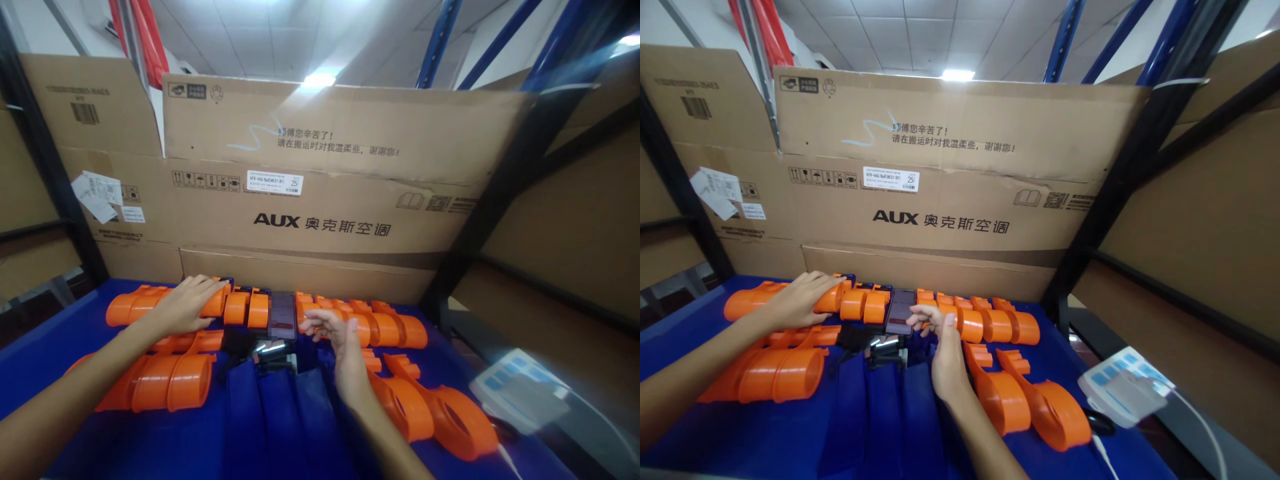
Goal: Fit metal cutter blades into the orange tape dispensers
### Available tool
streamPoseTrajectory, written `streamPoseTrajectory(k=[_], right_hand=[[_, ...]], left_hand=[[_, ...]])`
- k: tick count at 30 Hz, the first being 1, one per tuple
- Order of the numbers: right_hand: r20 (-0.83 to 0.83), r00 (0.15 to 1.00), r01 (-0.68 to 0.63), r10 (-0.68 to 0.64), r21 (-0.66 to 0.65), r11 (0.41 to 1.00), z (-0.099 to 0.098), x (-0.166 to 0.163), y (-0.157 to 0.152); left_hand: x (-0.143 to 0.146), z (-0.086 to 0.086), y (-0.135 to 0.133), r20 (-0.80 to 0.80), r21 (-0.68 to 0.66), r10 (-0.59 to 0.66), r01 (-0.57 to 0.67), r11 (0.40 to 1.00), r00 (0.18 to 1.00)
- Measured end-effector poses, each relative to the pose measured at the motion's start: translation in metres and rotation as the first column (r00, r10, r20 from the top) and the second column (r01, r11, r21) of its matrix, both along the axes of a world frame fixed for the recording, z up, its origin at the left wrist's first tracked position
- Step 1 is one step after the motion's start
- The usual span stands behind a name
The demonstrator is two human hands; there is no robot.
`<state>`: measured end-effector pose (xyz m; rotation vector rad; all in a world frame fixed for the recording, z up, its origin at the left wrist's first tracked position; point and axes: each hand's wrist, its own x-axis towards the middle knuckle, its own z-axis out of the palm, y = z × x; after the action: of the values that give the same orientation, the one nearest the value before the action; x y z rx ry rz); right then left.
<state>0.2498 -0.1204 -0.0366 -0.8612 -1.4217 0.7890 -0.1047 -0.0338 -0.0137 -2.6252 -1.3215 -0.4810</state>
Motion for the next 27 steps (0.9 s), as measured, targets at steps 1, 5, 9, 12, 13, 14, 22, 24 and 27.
streamPoseTrajectory(k=[1,5,9,12,13,14,22,24,27], right_hand=[[-0.001,1.0,-0.001,0.001,0.0,1.0,0.0,0.0,0.0],[-0.004,1.0,-0.012,0.012,0.001,1.0,0.0,0.001,0.0],[-0.002,1.0,-0.02,0.02,-0.001,1.0,0.0,0.003,-0.001],[-0.014,1.0,-0.013,0.013,-0.003,1.0,0.001,0.004,-0.001],[-0.023,1.0,-0.009,0.009,-0.001,1.0,0.002,0.004,-0.001],[-0.031,1.0,-0.003,0.003,0.002,1.0,0.003,0.004,-0.001],[-0.027,0.999,0.046,-0.045,0.006,0.999,0.009,0.003,-0.002],[-0.027,0.999,0.048,-0.047,0.003,0.999,0.009,0.004,-0.001],[-0.031,0.998,0.055,-0.055,0.004,0.998,0.007,0.005,0.0]], left_hand=[[0.0,-0.002,0.004,-0.004,-0.009,0.003,-0.003,1.0,1.0],[-0.004,-0.011,0.018,-0.04,-0.054,0.036,-0.038,0.998,0.999],[-0.007,-0.016,0.02,-0.057,-0.119,0.021,-0.027,0.993,0.998],[-0.011,-0.011,0.016,-0.009,-0.169,-0.025,0.023,0.985,1.0],[-0.014,-0.008,0.014,0.002,-0.178,-0.036,0.036,0.983,0.999],[-0.017,-0.005,0.013,0.005,-0.181,-0.039,0.039,0.983,0.999],[-0.04,0.002,0.007,-0.046,-0.178,0.018,-0.026,0.984,0.999],[-0.04,0.002,0.007,-0.072,-0.178,0.033,-0.046,0.983,0.997],[-0.041,0.008,0.007,-0.059,-0.163,0.051,-0.06,0.985,0.997]])
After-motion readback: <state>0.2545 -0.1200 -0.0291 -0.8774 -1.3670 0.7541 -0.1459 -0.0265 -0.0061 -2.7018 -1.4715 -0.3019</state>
